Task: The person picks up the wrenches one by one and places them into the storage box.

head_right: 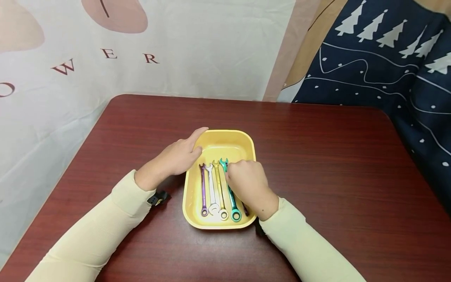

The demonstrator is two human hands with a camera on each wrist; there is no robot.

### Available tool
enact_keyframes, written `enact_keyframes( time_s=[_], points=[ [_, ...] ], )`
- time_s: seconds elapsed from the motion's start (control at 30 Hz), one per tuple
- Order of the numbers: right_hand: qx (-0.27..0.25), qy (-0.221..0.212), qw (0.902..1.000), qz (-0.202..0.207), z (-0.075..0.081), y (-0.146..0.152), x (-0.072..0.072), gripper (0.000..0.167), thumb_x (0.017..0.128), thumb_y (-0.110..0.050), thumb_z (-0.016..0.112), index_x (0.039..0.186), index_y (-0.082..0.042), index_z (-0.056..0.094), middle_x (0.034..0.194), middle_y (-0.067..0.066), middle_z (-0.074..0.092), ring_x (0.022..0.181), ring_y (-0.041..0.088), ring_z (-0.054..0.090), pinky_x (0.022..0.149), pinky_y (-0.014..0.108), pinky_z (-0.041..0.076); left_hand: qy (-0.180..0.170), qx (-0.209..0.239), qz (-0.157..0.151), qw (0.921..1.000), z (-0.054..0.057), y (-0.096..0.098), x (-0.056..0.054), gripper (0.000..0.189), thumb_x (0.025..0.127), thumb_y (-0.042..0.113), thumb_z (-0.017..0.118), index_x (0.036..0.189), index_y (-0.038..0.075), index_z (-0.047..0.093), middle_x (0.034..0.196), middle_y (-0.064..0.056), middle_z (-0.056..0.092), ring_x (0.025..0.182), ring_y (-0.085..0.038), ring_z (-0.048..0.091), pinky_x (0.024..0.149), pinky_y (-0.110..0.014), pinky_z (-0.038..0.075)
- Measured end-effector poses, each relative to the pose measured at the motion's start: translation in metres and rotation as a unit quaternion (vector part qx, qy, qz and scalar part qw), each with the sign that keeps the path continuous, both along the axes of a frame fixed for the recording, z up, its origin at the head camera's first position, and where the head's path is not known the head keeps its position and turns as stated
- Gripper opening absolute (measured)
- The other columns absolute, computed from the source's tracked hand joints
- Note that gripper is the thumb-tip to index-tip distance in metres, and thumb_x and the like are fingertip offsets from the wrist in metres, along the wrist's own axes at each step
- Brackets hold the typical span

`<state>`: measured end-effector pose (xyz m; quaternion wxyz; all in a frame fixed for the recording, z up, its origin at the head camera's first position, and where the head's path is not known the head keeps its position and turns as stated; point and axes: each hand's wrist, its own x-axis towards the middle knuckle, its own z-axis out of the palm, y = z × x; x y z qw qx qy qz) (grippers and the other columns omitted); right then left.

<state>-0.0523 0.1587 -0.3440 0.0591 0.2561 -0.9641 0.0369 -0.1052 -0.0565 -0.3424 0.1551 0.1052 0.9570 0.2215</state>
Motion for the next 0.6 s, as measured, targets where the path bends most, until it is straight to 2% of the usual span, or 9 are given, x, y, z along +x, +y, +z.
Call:
enact_keyframes(
  time_s=[0.23,0.4,0.6],
  points=[
    [0.040,-0.005,0.9992,0.005,-0.0001,0.0011,0.0006,0.033,0.087,-0.016,0.065,0.056,-0.016,0.053,0.051,-0.001,0.047,0.046,0.019,0.044,0.042,0.041,0.042,-0.001,0.006,-0.003,1.0000,0.0005,0.0013,0.0005,0.061,0.104,0.033,0.030,0.160,0.037,0.006,0.059,-0.001,0.052,0.047,-0.020,0.047,0.050,-0.035,0.039],
    [0.040,0.013,0.9991,0.006,-0.0008,0.0021,0.0008,0.036,0.087,-0.012,0.062,0.054,-0.015,0.051,0.049,-0.001,0.045,0.044,0.018,0.042,0.040,0.041,0.042,0.000,0.011,-0.003,0.9999,0.0002,0.0022,0.0007,0.061,0.104,0.032,0.031,0.160,0.036,0.008,0.058,-0.001,0.051,0.046,-0.019,0.046,0.049,-0.034,0.039],
    [0.063,0.030,0.9975,0.011,-0.0012,0.0016,0.0029,0.033,0.089,-0.008,0.060,0.057,-0.015,0.055,0.050,0.000,0.047,0.044,0.018,0.044,0.040,0.043,0.044,0.004,0.009,-0.004,0.9999,-0.0002,0.0016,0.0016,0.061,0.104,0.030,0.030,0.160,0.035,0.008,0.059,-0.003,0.051,0.048,-0.021,0.048,0.052,-0.035,0.041]
  ],
)
